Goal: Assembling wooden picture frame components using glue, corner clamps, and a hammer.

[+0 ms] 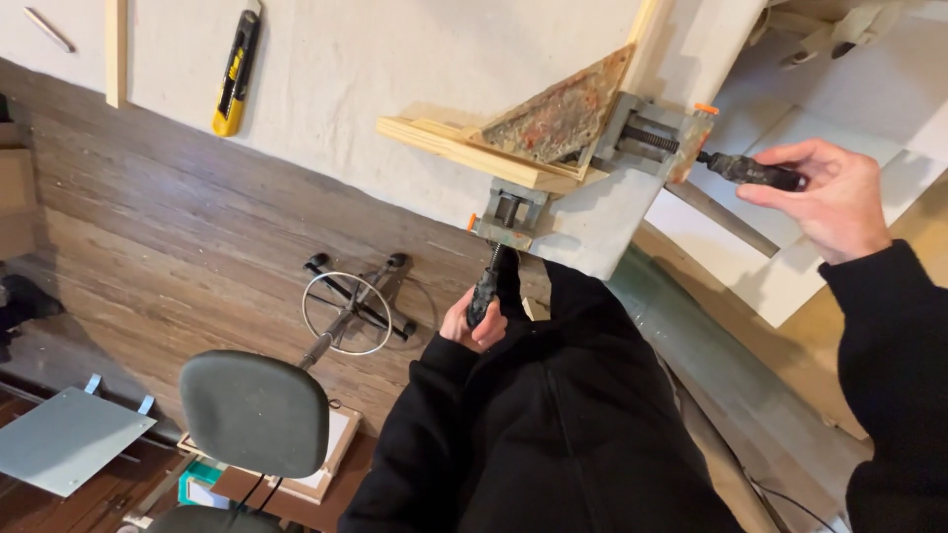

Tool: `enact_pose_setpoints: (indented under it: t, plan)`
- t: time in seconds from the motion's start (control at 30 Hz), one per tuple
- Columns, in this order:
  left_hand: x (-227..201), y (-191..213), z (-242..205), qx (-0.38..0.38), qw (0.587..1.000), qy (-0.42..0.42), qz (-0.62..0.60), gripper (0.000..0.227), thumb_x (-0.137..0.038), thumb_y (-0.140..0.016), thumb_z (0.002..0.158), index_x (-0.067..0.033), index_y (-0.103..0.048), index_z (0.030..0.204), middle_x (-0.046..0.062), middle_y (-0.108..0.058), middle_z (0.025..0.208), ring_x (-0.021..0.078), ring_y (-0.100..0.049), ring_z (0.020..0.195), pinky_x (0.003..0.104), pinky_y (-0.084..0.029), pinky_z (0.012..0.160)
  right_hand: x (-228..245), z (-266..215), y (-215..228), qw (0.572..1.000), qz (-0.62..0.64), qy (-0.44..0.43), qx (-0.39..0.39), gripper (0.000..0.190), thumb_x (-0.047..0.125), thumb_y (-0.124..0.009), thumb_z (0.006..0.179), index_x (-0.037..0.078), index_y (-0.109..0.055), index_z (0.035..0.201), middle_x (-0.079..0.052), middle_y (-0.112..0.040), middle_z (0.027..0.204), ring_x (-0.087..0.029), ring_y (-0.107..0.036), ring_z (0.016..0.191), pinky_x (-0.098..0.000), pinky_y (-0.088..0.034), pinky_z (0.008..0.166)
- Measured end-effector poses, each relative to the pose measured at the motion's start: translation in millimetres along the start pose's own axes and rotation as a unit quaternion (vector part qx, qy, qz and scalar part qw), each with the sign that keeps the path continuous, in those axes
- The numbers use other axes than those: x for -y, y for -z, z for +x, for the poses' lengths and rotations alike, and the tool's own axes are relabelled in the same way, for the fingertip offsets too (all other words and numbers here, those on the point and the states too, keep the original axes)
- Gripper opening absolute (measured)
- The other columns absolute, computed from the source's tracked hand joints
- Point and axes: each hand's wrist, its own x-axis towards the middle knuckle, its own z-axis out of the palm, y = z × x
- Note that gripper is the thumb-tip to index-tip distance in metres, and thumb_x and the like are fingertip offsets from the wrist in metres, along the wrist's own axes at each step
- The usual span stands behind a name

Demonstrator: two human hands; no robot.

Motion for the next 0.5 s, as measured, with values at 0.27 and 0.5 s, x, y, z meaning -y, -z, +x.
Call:
enact_pose_setpoints:
  t: [0.27,0.5]
  plan:
    - [1.8,-135.5,-7.0,-0.313,0.747,-0.27,0.521,0.038,-0.029,-0.069,0.09,0.0007,-0.062,0.112,0.013,-0.071,0.088,0.0184,-0.067,0.071,0.031,-0.055,0.06,-66.3,36.7,53.8,0.991,0.019,-0.115,0.066,0.028,0.02,-0.048,0.104,-0.002,-0.055,0.12,-0.006,-0.063,0.085,-0.015,-0.06,0.076,-0.0303,-0.05,0.065]
    - [12.7,-119.8,-9.5,-0.363,0.592,-0.334,0.638,0.032,-0.017,-0.083,0.087,-0.0008,-0.069,0.111,0.008,-0.071,0.089,0.0164,-0.069,0.075,0.029,-0.058,0.069,-28.7,29.0,27.9,0.965,0.111,-0.221,0.085,0.033,0.031,-0.062,0.105,-0.002,-0.063,0.111,-0.004,-0.066,0.083,-0.013,-0.059,0.071,-0.029,-0.053,0.067]
